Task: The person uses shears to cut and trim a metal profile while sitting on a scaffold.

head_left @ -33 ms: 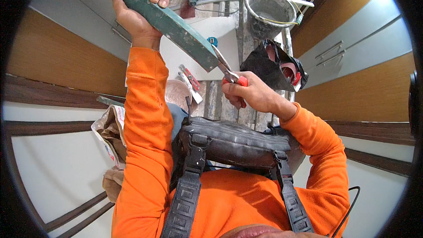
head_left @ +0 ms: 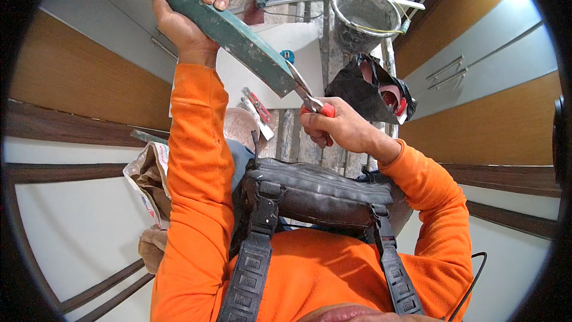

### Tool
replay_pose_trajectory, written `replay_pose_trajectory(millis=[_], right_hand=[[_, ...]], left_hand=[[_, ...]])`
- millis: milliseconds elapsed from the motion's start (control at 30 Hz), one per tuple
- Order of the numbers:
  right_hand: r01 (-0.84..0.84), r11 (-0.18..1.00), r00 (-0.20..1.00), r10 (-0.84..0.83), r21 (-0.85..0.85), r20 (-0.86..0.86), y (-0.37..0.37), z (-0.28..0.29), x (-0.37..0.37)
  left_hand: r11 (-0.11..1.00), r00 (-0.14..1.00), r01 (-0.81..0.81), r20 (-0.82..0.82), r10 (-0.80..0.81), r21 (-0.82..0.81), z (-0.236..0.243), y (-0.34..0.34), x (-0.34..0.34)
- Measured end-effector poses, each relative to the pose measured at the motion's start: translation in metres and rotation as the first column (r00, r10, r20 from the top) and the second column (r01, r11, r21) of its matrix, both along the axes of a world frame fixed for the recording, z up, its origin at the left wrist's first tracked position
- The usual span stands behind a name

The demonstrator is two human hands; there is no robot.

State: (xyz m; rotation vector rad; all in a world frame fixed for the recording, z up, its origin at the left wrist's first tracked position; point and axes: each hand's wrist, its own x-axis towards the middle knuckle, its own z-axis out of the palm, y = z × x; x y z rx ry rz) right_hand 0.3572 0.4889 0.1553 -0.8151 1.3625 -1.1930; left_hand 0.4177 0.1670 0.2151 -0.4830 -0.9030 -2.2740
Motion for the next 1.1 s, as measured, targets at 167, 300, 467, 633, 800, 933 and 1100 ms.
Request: replay_pose_trajectory(millis=[167,300,467,633,800,933,1100], right_hand=[[0.029,0.999,0.998,-0.031,0.045,0.057,-0.002,0.001,0.002],[0.061,0.995,0.997,-0.066,0.078,0.051,-0.004,-0.001,0.005],[0.082,0.993,0.994,-0.076,0.085,-0.073,-0.006,-0.008,0.004],[0.195,0.980,0.888,-0.163,0.030,-0.429,-0.013,-0.011,0.004],[0.224,0.973,0.768,-0.144,0.051,-0.625,-0.014,-0.014,0.010],[0.166,0.986,0.838,-0.145,-0.007,-0.525,-0.009,-0.016,0.003],[-0.003,1.000,0.986,0.002,-0.005,-0.169,-0.006,0.006,-0.009]], left_hand=[[1.000,0.999,0.011,-0.048,-0.012,-0.027,0.000,-0.001,0.002],[1.000,0.998,0.022,-0.052,-0.022,0.003,0.000,-0.001,0.004],[0.999,0.998,0.010,-0.062,-0.012,-0.037,-0.002,-0.003,0.002],[0.784,0.653,-0.604,0.473,0.592,-0.146,0.004,0.025,-0.015],[0.623,0.428,-0.745,0.546,0.720,-0.238,-0.011,0.034,-0.027],[0.726,0.585,-0.687,0.596,0.551,0.004,0.000,0.018,-0.015],[0.854,0.784,-0.520,0.409,0.467,0.021,-0.003,0.011,0.000]])
